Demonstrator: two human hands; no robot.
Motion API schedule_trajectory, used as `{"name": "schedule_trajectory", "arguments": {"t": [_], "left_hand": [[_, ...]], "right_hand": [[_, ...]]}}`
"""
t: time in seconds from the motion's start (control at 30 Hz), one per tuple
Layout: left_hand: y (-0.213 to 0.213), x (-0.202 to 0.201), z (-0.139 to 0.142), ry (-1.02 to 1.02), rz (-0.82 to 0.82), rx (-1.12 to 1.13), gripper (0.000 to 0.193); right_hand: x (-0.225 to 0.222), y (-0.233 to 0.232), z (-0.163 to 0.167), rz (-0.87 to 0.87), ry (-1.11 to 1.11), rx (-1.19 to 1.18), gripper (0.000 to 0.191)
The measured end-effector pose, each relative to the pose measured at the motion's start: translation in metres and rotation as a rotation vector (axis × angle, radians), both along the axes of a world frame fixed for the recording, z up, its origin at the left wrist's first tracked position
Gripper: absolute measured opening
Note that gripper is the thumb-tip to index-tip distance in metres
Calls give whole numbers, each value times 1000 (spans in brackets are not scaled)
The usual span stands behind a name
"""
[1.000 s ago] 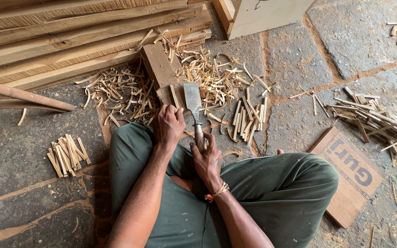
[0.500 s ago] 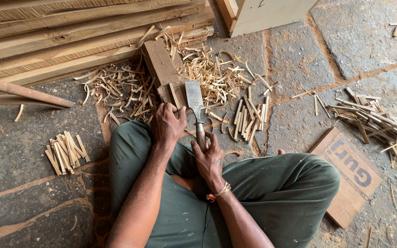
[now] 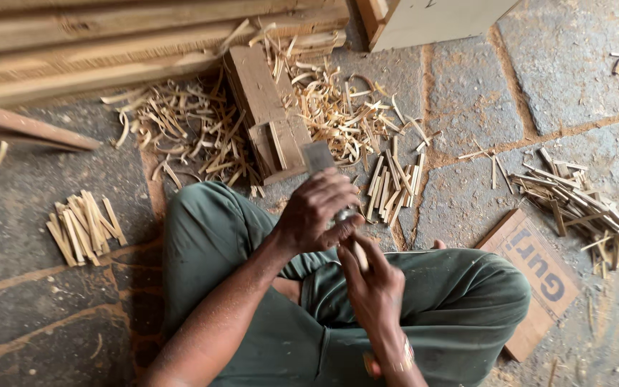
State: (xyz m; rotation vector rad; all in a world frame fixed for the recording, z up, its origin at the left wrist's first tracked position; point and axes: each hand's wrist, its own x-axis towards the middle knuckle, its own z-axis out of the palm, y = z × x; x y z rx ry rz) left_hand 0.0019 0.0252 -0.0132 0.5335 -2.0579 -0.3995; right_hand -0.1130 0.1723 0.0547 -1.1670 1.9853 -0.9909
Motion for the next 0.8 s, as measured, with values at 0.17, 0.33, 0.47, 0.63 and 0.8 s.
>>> {"name": "schedule_trajectory", "arguments": {"t": [0.17, 0.33, 0.47, 0.63, 0.8], "left_hand": [[5, 4, -2, -93, -173, 216, 60], [7, 11, -3, -13, -149, 223, 61], [7, 11, -2, -13, -140, 222, 58], [5, 11, 0, 9, -135, 227, 57], [3, 12, 0, 17, -130, 214, 57]], "right_hand": [[14, 22, 21, -6, 52, 122, 41], [23, 19, 23, 21, 33, 77, 39], [25, 18, 24, 11, 55, 128, 39], [25, 15, 25, 33, 26, 73, 38], [28, 13, 26, 39, 17, 73, 37]]}}
